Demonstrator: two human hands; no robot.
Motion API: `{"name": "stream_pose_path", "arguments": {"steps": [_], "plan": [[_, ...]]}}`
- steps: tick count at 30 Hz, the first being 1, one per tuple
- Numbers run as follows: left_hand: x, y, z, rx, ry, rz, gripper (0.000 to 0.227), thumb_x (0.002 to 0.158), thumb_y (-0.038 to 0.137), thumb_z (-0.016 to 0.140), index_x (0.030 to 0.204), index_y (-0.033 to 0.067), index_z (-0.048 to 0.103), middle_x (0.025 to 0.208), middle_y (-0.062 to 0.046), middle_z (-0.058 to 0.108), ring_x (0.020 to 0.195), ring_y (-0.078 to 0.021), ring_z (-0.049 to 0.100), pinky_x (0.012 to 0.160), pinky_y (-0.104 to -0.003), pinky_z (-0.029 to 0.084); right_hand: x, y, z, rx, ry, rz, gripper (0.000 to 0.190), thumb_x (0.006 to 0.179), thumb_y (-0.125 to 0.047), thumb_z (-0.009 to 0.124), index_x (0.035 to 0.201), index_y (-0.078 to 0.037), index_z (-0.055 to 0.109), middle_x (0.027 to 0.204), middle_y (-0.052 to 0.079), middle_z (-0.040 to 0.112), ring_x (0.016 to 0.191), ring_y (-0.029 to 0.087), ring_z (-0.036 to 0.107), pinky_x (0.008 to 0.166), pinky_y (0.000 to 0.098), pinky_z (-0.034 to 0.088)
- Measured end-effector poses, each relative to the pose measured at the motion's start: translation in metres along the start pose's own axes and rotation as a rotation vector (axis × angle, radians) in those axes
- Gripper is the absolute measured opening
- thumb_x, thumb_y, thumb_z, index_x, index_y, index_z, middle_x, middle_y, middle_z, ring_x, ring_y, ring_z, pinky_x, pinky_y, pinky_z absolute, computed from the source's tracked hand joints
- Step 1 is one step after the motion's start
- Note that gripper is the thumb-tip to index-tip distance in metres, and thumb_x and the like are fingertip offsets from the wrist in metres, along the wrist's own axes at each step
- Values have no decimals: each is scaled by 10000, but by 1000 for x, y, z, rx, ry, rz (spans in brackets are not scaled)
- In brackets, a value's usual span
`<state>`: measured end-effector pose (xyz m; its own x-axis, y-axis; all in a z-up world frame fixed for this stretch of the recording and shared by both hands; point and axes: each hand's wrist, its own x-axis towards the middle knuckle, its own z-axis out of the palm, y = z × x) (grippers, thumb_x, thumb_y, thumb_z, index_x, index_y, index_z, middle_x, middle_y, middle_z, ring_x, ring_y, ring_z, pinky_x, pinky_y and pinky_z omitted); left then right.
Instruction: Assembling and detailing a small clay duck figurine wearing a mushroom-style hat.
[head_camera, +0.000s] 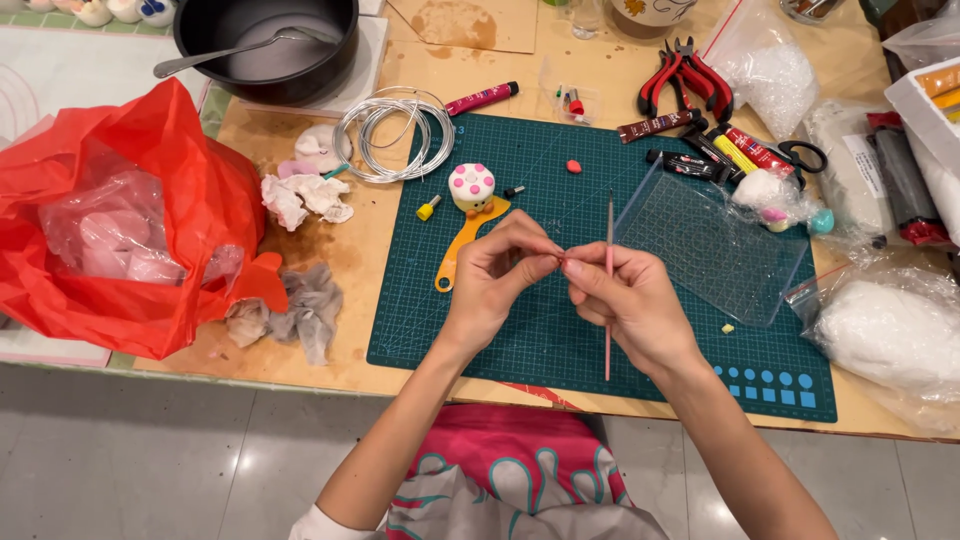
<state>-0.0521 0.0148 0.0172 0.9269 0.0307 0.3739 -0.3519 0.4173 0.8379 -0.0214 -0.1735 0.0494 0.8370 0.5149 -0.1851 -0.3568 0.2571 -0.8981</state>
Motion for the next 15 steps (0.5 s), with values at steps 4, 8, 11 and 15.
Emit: {"name": "stream_pose_path", "arguments": {"steps": [4, 8, 11, 15], "plan": [[-1, 11, 1, 67, -37, 48, 105, 951, -31, 723, 1050, 0, 741, 1023, -53, 659, 963, -133, 633, 863, -261, 526, -6, 1, -2, -222, 40, -143, 159, 975, -85, 698, 1084, 31, 711, 741, 26, 641, 561, 20, 445, 468, 190, 299], [-7, 28, 5, 124, -53, 53, 102, 943, -31, 729, 1040, -3, 737, 1028, -77, 704, 992, -154, 664, 905, -279, 543, -14, -6, -1, -503, 58, -284, 156, 936, -79, 725, 1057, 19, 731, 839, 35, 724, 716, 54, 657, 584, 191, 504], [-10, 42, 10, 201, -73, 44, 102, 926, -27, 732, 1019, 13, 745, 993, -65, 722, 951, -153, 682, 873, -281, 546, -18, -8, -4, -519, 45, -320, 154, 928, -73, 750, 1051, 18, 750, 844, 41, 728, 746, 72, 669, 628, 199, 535], [-11, 53, 13, 414, -97, 167, 107, 900, -30, 754, 983, 35, 738, 955, -55, 738, 936, -173, 684, 887, -303, 517, -22, -15, -3, -577, 10, -320, 150, 915, -71, 759, 1032, 23, 765, 815, 46, 734, 727, 65, 662, 613, 200, 526]]}}
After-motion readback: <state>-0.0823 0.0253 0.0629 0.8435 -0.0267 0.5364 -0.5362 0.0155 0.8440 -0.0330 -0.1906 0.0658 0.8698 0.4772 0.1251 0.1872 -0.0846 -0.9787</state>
